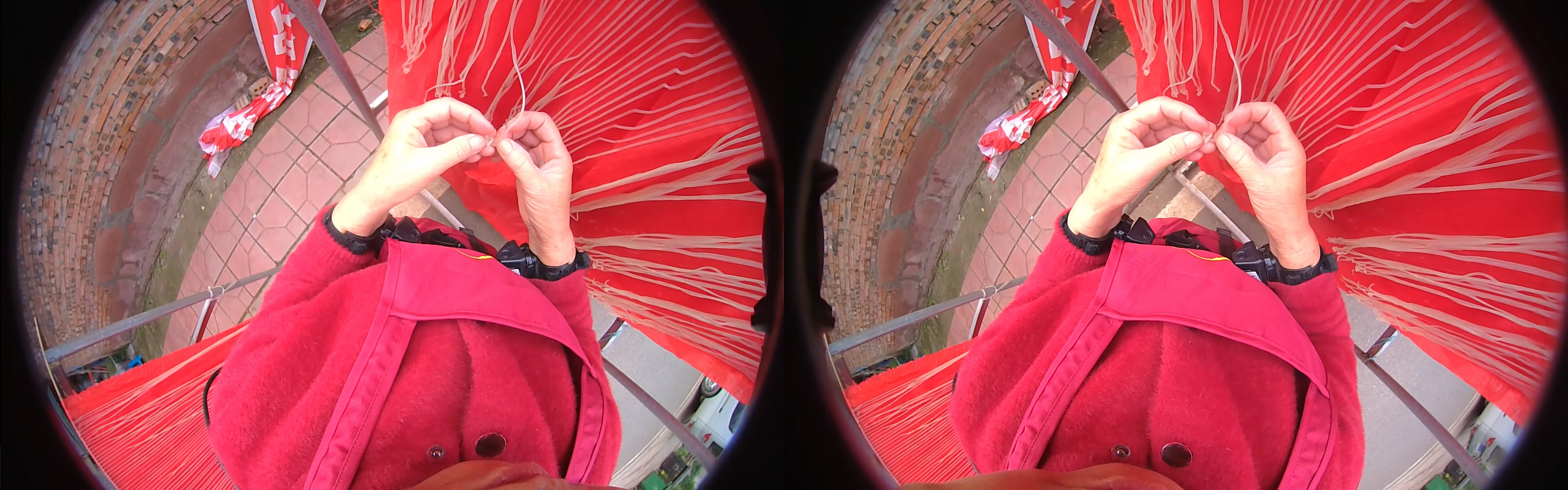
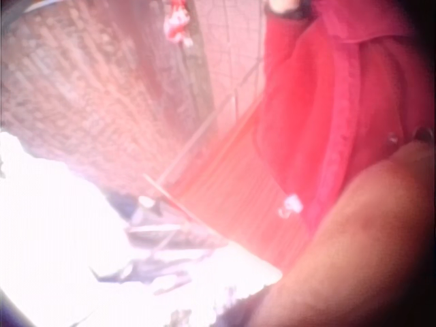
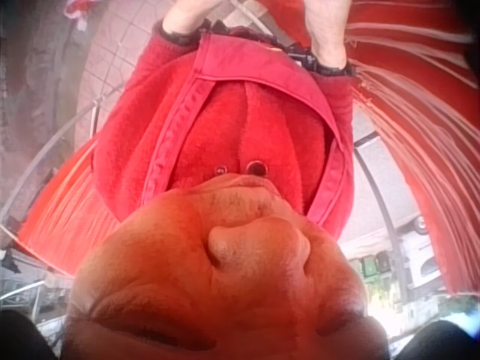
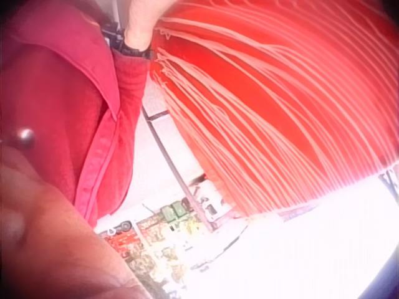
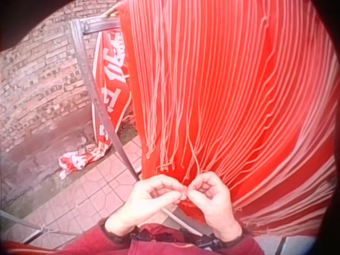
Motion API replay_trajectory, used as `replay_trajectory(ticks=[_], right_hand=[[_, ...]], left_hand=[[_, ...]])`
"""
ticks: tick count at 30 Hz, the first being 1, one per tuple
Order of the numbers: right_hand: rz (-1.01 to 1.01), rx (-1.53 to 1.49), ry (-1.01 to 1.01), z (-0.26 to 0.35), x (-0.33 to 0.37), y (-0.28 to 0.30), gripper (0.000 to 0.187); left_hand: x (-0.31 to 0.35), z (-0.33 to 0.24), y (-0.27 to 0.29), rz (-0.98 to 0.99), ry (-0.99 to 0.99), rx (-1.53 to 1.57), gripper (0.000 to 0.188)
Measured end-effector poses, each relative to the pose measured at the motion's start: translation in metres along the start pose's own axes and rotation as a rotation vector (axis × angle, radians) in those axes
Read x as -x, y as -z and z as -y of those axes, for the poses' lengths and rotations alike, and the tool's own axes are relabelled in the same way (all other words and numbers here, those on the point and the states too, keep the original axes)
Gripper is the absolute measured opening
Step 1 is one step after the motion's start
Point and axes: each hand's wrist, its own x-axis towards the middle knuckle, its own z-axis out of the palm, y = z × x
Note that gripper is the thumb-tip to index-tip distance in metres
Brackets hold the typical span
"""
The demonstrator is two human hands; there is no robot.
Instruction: The person aligns and secures bamboo poles to a metal frame using red fabric and white string. They repeatedly position the poles, then tie the string to fasten the fabric and poles together.
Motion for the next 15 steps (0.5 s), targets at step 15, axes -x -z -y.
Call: replay_trajectory(ticks=[15], right_hand=[[-0.037,-0.053,-0.045,0.0046,-0.0015,-0.0063,0.022]], left_hand=[[0.0011,-0.0011,0.0062,0.073,-0.002,0.117,0.020]])
